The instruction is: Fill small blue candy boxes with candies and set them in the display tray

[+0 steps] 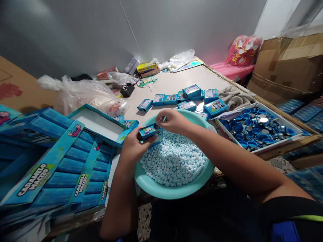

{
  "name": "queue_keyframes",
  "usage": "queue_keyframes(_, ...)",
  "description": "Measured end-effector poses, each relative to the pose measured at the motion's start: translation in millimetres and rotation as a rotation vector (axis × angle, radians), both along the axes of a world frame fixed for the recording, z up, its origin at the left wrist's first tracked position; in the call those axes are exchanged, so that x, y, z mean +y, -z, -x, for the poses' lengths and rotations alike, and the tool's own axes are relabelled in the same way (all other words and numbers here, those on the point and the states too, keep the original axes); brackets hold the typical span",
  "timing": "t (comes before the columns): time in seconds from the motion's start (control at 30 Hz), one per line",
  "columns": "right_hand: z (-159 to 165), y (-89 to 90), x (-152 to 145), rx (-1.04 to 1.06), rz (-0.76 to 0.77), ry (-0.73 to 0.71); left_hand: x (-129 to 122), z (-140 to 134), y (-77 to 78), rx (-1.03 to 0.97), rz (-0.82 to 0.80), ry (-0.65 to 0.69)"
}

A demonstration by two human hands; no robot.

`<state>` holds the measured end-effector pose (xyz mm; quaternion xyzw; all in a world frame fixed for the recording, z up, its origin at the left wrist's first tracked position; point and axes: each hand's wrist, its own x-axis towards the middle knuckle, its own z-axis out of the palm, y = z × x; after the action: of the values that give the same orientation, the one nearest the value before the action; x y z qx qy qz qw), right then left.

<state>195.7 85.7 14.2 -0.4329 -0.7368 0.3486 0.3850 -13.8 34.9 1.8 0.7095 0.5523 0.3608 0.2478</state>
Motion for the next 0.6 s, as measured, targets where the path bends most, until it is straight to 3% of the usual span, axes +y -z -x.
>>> queue_keyframes(0.17, 0.6, 4.2, 8.0, 0.041, 0.157, 0.078, 4.2, -4.3, 1.9, -0.121, -0.025, -0.031)
queue_keyframes(0.27, 3.9, 9.7, 9.4, -0.188, 0.183, 0.092, -2.3, -2.7, -5.2, -0.271, -0.144, -0.187)
queue_keyframes(0.37, 9.3, 20.9, 2.1, -0.520, 0.141, -0.040, -26.6, 13.9, -18.9, -0.245, -0.296, -0.348)
queue_keyframes(0.47, 12.9, 32.8, -7.4, -0.671, 0.159, -0.224, -61.4, 40.5, -25.3, -0.107, -0.330, -0.530)
queue_keyframes(0.6, 13.3, 41.6, -11.4, -0.743, 0.162, -0.337, -92.9, 69.1, -8.1, -0.063, -0.206, -0.691)
